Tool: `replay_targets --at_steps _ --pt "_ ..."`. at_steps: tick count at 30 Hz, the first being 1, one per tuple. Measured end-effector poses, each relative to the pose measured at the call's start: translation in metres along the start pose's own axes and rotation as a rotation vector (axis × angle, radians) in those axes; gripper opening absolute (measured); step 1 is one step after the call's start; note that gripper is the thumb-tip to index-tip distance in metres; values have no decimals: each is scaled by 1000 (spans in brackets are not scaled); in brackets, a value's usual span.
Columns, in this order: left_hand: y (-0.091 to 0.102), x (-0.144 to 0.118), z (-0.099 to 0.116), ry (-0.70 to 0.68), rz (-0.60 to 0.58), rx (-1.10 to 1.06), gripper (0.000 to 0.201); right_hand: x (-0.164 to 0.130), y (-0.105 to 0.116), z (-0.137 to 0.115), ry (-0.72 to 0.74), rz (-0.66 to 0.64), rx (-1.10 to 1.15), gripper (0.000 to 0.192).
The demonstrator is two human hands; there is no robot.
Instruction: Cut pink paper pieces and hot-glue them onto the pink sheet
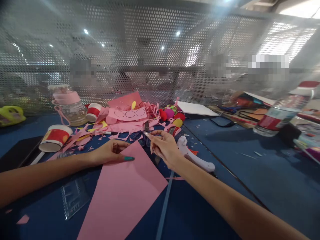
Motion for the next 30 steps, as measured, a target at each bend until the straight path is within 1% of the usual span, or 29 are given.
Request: replay_targets --at_steps 4,9,14,18,30 --pt "0 -1 -1 30 -18 -49 38 -1 0 7 -45 -3 -27 29" --pt "3 1 -3 31 -41 -63 37 -1 1 11 -54 -13 -28 25" --pt "3 0 -4 25 -57 -50 41 -2 -1 11 -61 -22 -31 26" --pt "1 0 -1 15 -76 -59 41 -5 -3 8 -65 -28 -32 28" --pt "3 1 -2 -20 -65 -43 37 -2 -1 11 -48 -31 -63 23"
Point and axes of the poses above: each hand's wrist, its own x-axis towards the middle knuckle, its own y-axis out of the back of the hand, z = x × y, the point moved 9 cm from there along x, towards the middle knuckle, and after that the axes turned 11 degrees about z, right-handed, at the moved point
